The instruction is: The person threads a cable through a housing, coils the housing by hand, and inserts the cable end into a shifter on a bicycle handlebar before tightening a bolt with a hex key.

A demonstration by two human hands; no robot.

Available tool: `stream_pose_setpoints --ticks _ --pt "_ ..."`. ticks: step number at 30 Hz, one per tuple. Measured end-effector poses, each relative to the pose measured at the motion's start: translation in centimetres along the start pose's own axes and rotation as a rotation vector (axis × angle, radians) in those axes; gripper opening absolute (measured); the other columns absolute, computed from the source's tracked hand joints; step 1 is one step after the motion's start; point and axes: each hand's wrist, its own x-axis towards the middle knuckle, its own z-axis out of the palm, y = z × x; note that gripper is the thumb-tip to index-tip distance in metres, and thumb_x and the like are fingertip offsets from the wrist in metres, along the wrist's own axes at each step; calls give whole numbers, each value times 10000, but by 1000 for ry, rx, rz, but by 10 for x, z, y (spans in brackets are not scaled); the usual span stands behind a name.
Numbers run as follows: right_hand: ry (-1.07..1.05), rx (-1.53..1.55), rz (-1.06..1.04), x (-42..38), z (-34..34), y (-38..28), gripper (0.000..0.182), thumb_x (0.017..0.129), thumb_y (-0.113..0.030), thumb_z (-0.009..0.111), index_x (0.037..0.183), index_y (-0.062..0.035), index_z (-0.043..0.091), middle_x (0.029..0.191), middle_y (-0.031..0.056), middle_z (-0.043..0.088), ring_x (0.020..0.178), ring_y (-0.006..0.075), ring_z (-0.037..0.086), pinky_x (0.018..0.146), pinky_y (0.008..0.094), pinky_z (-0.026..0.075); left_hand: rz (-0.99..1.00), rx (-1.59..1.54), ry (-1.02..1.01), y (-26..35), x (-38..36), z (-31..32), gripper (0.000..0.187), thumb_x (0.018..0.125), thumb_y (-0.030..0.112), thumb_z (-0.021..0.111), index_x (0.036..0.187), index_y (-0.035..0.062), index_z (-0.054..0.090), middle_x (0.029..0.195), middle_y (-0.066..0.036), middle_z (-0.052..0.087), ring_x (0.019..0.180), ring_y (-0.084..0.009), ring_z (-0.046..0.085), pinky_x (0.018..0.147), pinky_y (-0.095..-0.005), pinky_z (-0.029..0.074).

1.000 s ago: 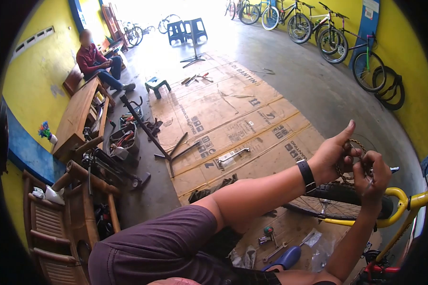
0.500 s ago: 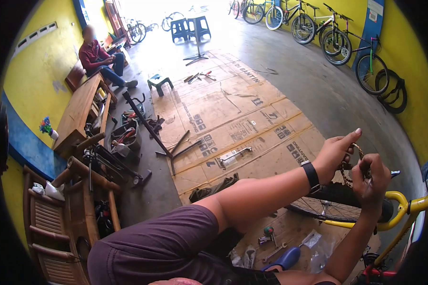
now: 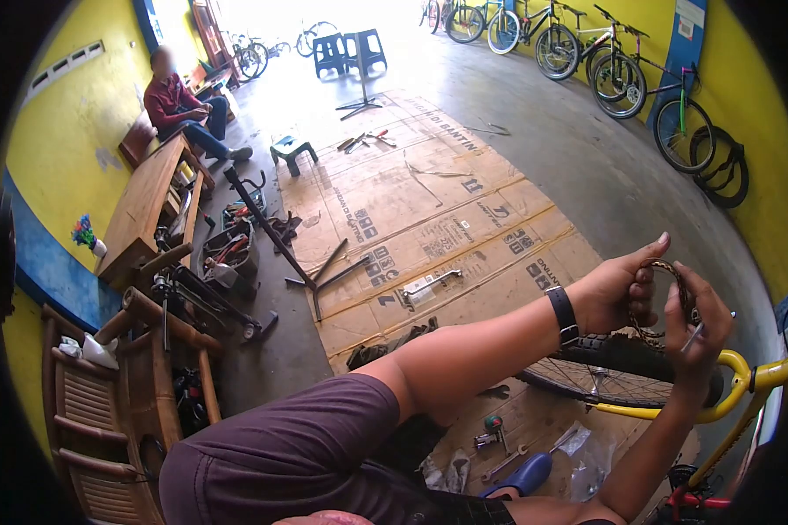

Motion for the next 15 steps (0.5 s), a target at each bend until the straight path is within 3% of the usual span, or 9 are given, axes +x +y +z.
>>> stream_pose_setpoints --ticks 7,10,14,15 --pt "145 192 389 2 16 -4 168 955 -112 582 1030 15 663 853 71 663 866 144 614 819 279 468 140 168 168 5 -5 11 588 850 693 624 632 174 456 577 7 419 503 -156 434 570 -325 433" --pt "-61 95 428 1 10 5 201 967 -146 581 1012 34 658 840 97 665 819 164 614 771 302 468 167 360 306 7 -8 9 609 859 698 607 671 126 513 603 -8 475 534 -144 485 543 -301 431" --pt "-35 -8 305 1 12 1 229 979 -158 575 1044 44 662 866 155 685 793 242 644 739 350 475 273 600 415 10 -6 3 594 912 618 600 759 44 592 631 -19 533 583 -96 522 517 -264 425" --pt "-21 -60 267 0 12 0 232 982 -155 571 1059 43 663 878 168 690 792 263 651 738 360 479 408 649 454 8 0 -2 557 931 575 597 783 38 603 647 -18 542 592 -85 524 520 -257 428"
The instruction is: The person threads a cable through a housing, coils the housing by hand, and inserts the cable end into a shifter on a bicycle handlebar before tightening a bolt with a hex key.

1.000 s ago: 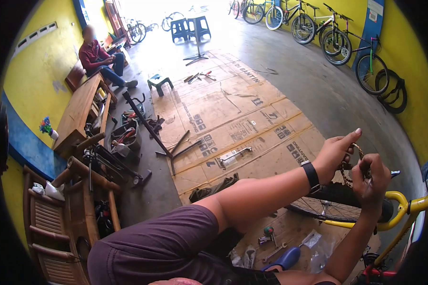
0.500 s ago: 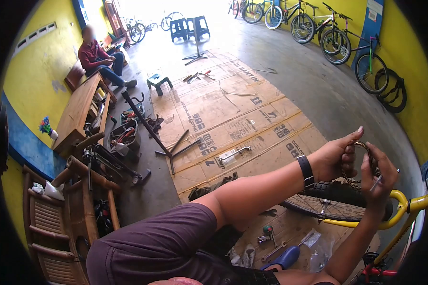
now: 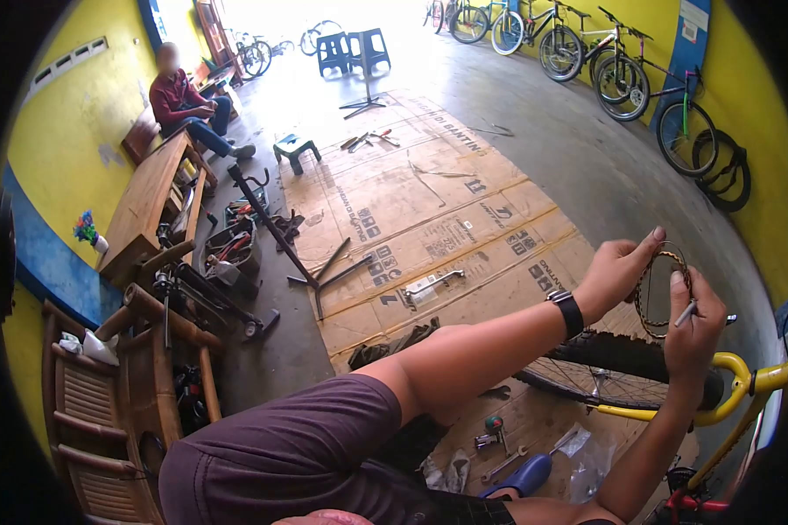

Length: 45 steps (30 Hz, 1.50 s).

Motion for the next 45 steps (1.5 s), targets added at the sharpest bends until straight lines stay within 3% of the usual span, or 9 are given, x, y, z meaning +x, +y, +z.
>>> stream_pose_setpoints --ticks 2,5,9,19,22,25,31,38,45 --pt "42 -71 -19 -1 -2 0 236 985 -148 563 1082 41 664 900 190 695 801 297 661 740 377 485 246 63 144 -15 11 4 486 970 488 593 831 24 626 680 -16 560 608 -63 528 524 -242 434" --pt "68 -109 7 -2 -12 2 255 990 -147 559 1121 49 655 946 210 697 844 308 671 771 382 492 456 -185 -27 -2 -9 12 323 988 329 616 902 17 634 735 -2 575 627 -50 534 541 -244 448" --pt "-21 -104 2 0 -28 2 277 991 -146 562 1151 67 639 994 219 697 888 293 675 816 369 498 748 195 65 -6 -13 13 219 912 191 712 998 7 632 904 -45 656 657 -66 558 593 -242 474" --pt "-121 -69 -64 1 -35 -9 222 935 -79 562 1091 46 657 926 226 688 838 379 665 766 401 501 645 387 -95 8 -13 2 342 878 168 739 1158 14 616 893 -99 668 781 -160 640 692 -281 504" --pt "-149 -90 -81 0 -36 -9 226 926 -68 560 1094 41 665 945 223 694 865 382 670 790 407 507 628 386 -119 9 -17 1 268 902 150 705 1097 1 598 873 -112 637 791 -200 631 706 -309 498" --pt "-123 -130 -160 0 -37 0 234 910 -43 569 1109 23 673 965 216 699 874 377 674 802 407 511 890 492 -101 4 -13 -1 173 929 120 656 1005 -5 564 869 -116 603 790 -231 608 708 -345 488" --pt "-144 -249 -177 -6 -52 14 297 846 20 607 1133 -5 680 981 198 706 922 349 679 842 397 508 680 319 -309 4 -12 -1 151 948 118 609 1009 12 521 865 -139 576 856 -311 587 759 -393 475" --pt "-264 -217 -210 -3 -53 16 323 800 -19 617 1115 -23 689 968 196 703 901 367 671 836 422 505 1072 827 -197 14 -12 -14 248 784 194 719 933 92 549 864 -105 585 878 -315 590 837 -411 426" --pt "-272 -200 -157 -2 -48 7 352 757 -68 655 1107 -40 689 953 183 702 887 369 671 807 421 519 1238 1024 263 9 17 -31 138 747 49 691 845 115 621 828 -76 628 782 -289 603 746 -409 463"
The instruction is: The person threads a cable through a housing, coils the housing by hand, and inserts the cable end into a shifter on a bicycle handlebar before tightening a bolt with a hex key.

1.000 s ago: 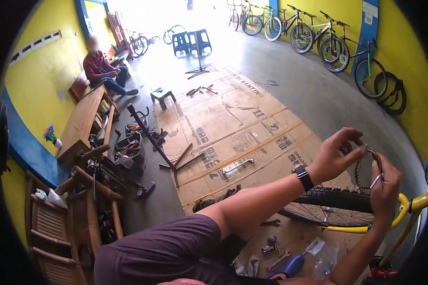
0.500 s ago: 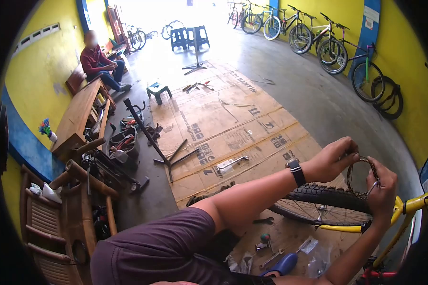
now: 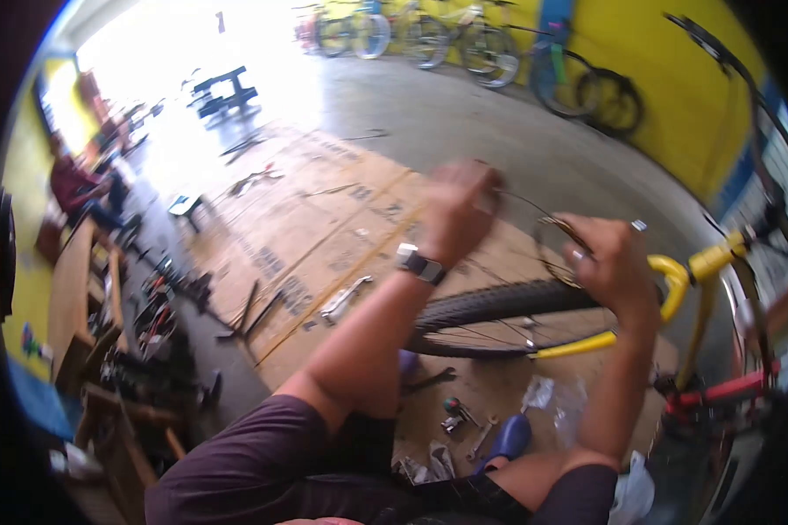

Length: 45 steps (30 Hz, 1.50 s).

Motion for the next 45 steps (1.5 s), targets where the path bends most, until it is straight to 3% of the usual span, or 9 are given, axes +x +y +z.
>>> stream_pose_setpoints --ticks 10,11,14,18,22,23,30,35,45 --pt "307 8 155 -7 -21 17 212 898 -172 617 1051 -45 692 716 168 643 684 348 646 616 422 473 -533 -195 -70 -27 1 -20 236 865 270 763 980 63 756 818 -31 735 665 -94 565 642 -258 462" --pt "321 17 186 -6 -21 15 211 902 -176 616 1048 -44 691 712 168 641 679 347 645 612 423 471 -652 -213 -154 -24 4 -24 317 799 241 816 1049 69 726 943 -87 708 852 -210 634 742 -344 501" --pt "370 49 236 -1 -15 17 217 919 -201 614 1051 -49 695 701 165 640 663 346 641 600 427 475 -146 116 159 -14 7 -20 490 767 224 836 1200 80 657 1187 -129 639 1100 -279 581 926 -386 468" --pt "452 5 171 6 -2 14 218 928 -209 613 1048 -49 699 716 165 656 675 348 650 609 430 488 152 41 -66 23 5 -18 488 776 223 816 1207 84 636 1311 -122 575 1292 -327 485 1117 -516 317" --pt "467 58 138 11 8 8 223 929 -208 619 1054 -38 693 720 161 660 679 342 657 622 424 495 61 -281 -277 63 -6 -6 434 819 203 778 1209 83 632 1172 -120 655 1073 -270 641 1025 -456 442" --pt "486 55 121 14 9 9 222 929 -205 622 1053 -34 692 717 161 659 674 344 655 616 421 494 -194 -476 -345 68 -11 -5 346 844 143 753 1171 66 667 1041 -118 694 881 -245 691 822 -376 538" --pt "677 170 233 8 -1 27 255 948 -229 647 1037 6 685 629 142 602 521 230 578 524 337 430 -204 -340 -291 27 3 -15 124 881 83 720 994 41 749 809 -37 690 635 -69 564 555 -217 437" --pt "706 427 283 4 -6 43 330 1002 -282 604 1042 37 681 640 -30 475 596 57 409 542 237 346 -451 -441 -209 5 -6 -11 108 888 128 717 961 52 742 752 -23 671 594 -59 499 542 -227 403" --pt "492 881 417 15 18 25 353 1017 -322 545 1078 -18 714 627 -82 412 506 6 329 466 196 241 -537 -750 -215 20 -13 3 130 911 113 701 1007 26 711 789 -8 691 715 -47 604 685 -220 486"
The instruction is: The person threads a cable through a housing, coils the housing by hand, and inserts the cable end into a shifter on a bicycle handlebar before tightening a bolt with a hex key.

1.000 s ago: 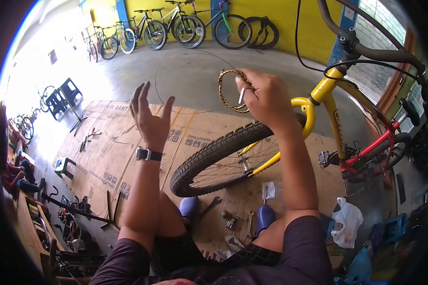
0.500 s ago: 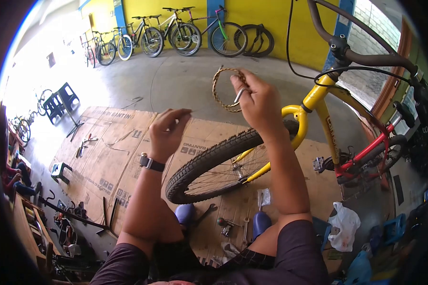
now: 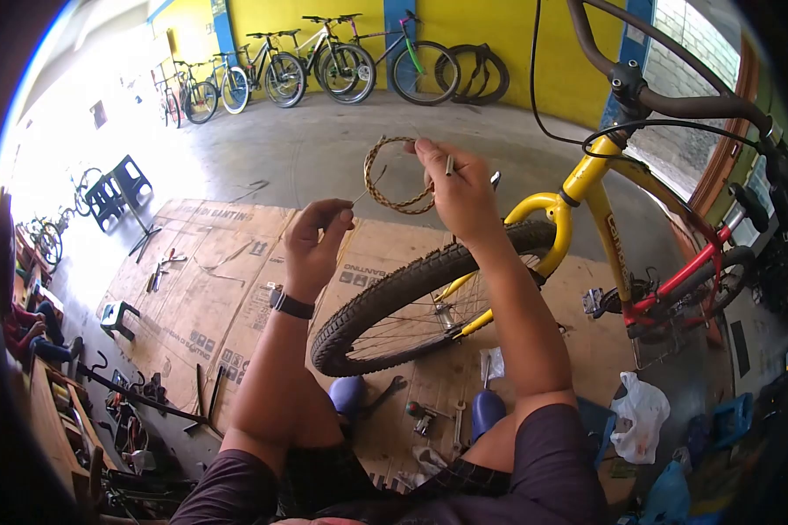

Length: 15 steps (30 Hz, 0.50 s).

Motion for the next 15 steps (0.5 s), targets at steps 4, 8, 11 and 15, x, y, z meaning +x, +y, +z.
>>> stream_pose_setpoints --ticks 4,8,11,15 --pt "-51 10 10 -1 8 3 327 1018 -262 516 1087 -5 706 635 -74 404 533 11 345 495 203 268 -92 -255 -23 8 -1 9 183 958 107 644 1108 3 656 898 -22 682 787 -70 610 686 -220 467" --pt "-109 -54 -37 -5 18 1 321 1016 -239 490 1056 1 700 644 -63 411 561 25 372 528 215 305 -82 -501 -8 30 -8 23 343 1007 153 574 1314 4 543 871 14 592 753 -49 487 679 -208 400" --pt "-150 -89 -79 -5 22 9 318 1015 -237 511 1032 17 703 694 -37 483 644 47 441 591 234 373 -49 -506 -1 41 -12 32 409 1010 150 576 1389 12 507 953 18 597 837 -46 497 755 -205 417" --pt "-196 -40 119 -8 27 -3 308 1011 -268 513 1036 -6 672 711 -38 491 619 41 438 557 220 355 -72 -450 46 35 -11 31 244 993 98 607 1207 -6 657 1081 0 629 960 -58 544 858 -205 435"
